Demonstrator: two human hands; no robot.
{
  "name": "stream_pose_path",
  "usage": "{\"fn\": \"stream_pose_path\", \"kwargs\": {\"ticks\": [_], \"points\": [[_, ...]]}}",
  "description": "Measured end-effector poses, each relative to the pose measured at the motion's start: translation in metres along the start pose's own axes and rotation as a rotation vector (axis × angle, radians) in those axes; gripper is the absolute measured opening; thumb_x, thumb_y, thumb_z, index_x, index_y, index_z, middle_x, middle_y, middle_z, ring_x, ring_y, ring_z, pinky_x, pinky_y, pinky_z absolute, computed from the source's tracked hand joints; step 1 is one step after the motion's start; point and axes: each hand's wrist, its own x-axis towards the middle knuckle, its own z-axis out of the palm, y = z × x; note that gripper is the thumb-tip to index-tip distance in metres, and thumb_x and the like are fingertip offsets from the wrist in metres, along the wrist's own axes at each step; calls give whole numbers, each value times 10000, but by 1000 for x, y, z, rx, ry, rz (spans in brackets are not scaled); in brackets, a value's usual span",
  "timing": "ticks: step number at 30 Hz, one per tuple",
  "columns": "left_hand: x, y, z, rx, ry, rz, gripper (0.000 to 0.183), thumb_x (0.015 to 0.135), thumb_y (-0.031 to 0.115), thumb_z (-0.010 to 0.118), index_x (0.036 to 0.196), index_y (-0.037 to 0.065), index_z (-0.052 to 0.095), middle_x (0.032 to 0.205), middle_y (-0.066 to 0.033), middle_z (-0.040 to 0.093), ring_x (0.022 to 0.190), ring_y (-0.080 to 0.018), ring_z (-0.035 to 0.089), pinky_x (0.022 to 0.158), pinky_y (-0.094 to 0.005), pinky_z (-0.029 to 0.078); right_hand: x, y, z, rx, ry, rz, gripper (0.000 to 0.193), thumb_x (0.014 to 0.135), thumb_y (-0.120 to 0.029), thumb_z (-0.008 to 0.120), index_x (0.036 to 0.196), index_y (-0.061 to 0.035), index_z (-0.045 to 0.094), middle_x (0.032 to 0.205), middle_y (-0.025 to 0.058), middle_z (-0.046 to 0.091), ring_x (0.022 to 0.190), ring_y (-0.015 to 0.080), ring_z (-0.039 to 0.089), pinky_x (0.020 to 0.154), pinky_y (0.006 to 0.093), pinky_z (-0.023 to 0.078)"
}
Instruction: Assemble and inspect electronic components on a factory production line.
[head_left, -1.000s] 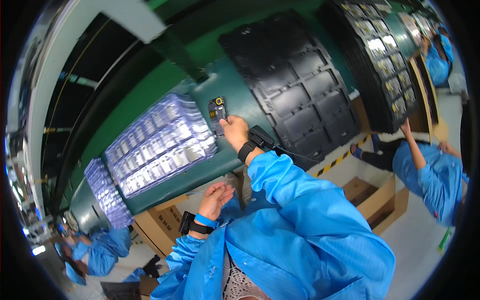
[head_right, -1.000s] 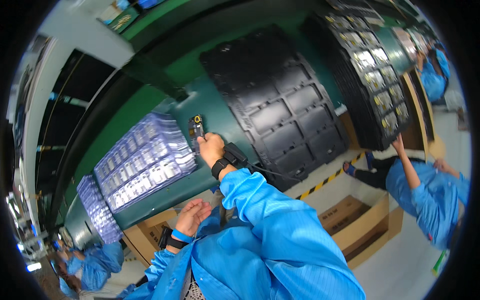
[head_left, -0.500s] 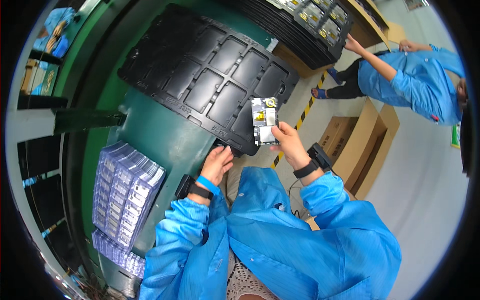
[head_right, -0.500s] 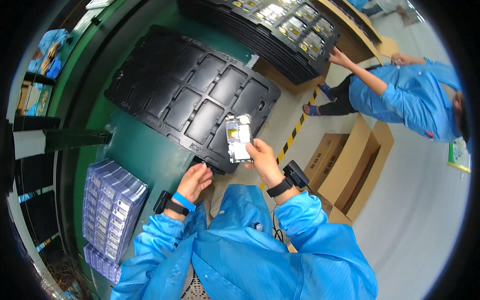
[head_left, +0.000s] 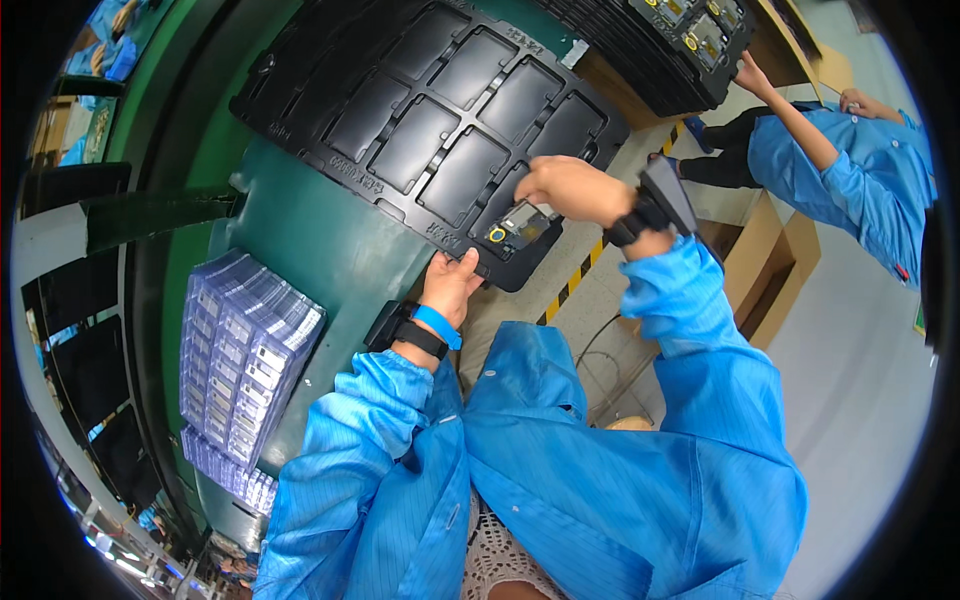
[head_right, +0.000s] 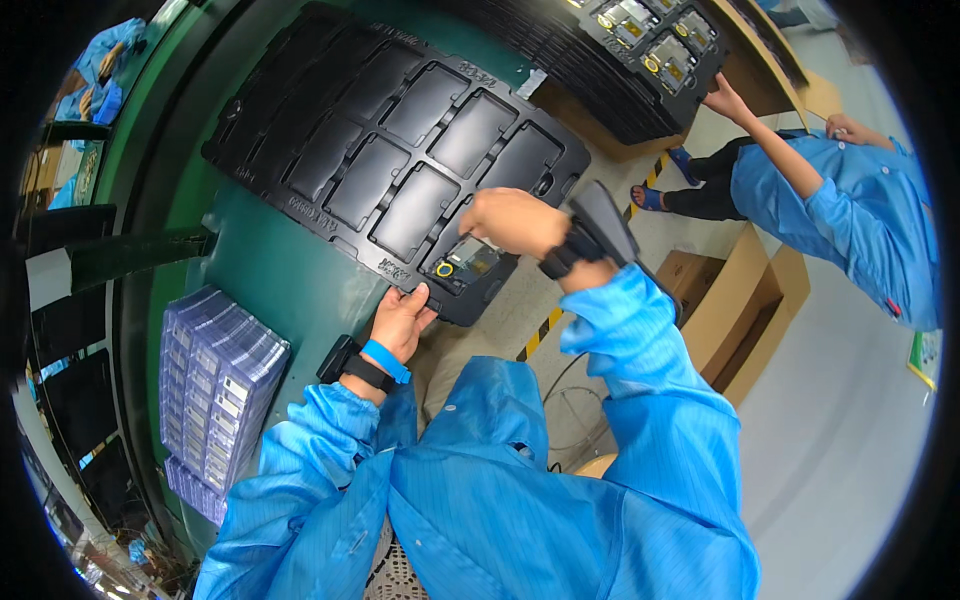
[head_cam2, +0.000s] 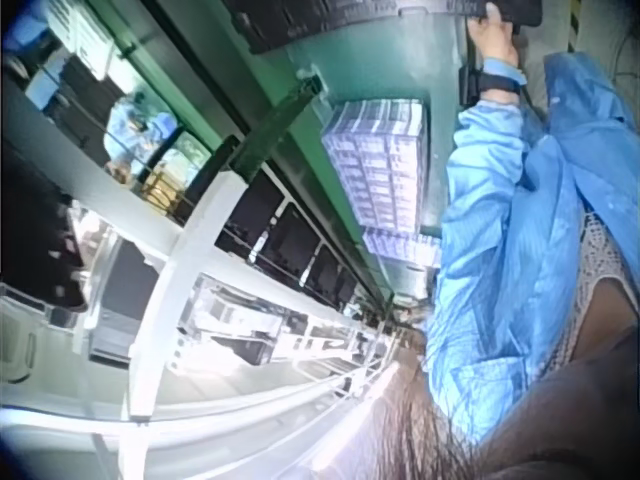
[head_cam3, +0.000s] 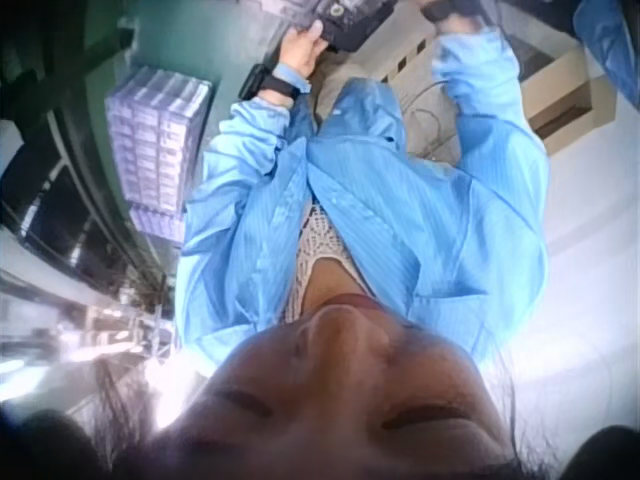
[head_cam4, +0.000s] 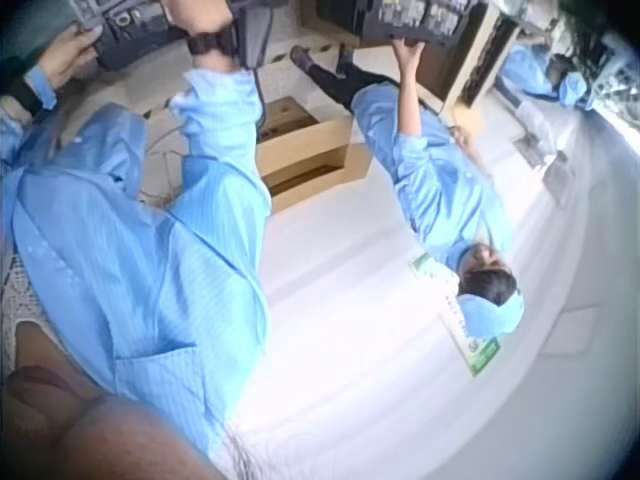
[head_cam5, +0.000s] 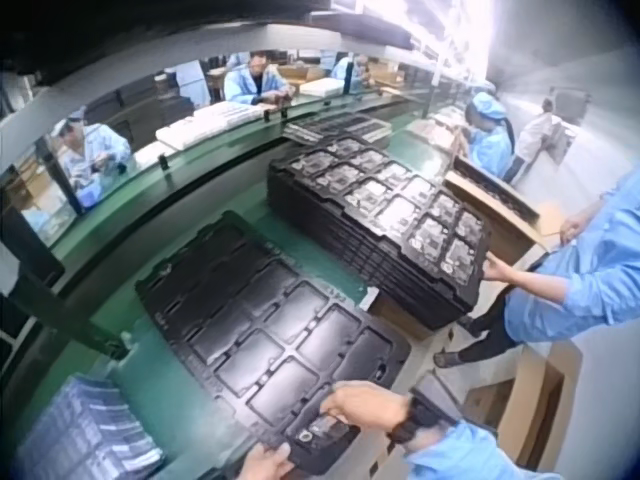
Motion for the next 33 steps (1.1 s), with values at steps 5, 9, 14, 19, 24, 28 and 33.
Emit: {"fn": "stream_pose_path", "kwargs": {"ticks": [5,9,14,19,24,28,33], "points": [[-2,-1,4,0,31,15,181,862,130,538,1025,95,467,962,-16,578,857,-146,565,759,-315,461,51,-13,16,-140,-125,-52,115,690,-99,617,795,-115,659,843,106,594,880,272,555,764,363,445],[1,-5,1,-16,29,20,174,860,136,544,1013,97,470,952,-14,579,848,-145,566,746,-316,462,51,-14,24,-111,44,85,147,664,-60,662,806,-94,652,870,118,550,866,304,536,771,367,441],[-1,-3,3,-11,42,8,163,867,134,531,1013,98,470,967,-18,579,853,-149,566,748,-320,461,30,-14,33,-82,263,160,283,606,-15,693,871,-83,623,922,116,494,872,304,499,783,355,436],[1,-6,3,-8,43,2,152,875,136,515,1013,95,468,981,-22,576,864,-157,564,759,-331,458,18,-36,36,-277,329,350,548,571,-91,738,1073,-128,522,1028,106,473,980,301,452,819,407,385],[0,-4,5,-27,16,4,166,880,133,502,1035,90,464,1019,-38,566,897,-173,565,778,-344,460,0,-28,49,-195,612,369,631,529,-260,774,1086,-144,501,1074,106,446,1050,292,405,862,495,302],[0,-1,9,-22,30,-6,176,881,130,497,1045,81,461,1035,-44,561,913,-184,564,784,-348,460,-8,-28,75,-154,666,452,791,491,-362,786,1176,-143,455,1197,157,386,1146,348,321,911,569,231],[-1,-14,-5,-93,74,60,178,854,108,539,1006,72,452,994,-41,567,886,-181,566,722,-369,466,-17,-13,68,-93,917,479,787,587,-352,757,1218,-50,397,1217,208,361,1183,377,278,989,502,196]]}}
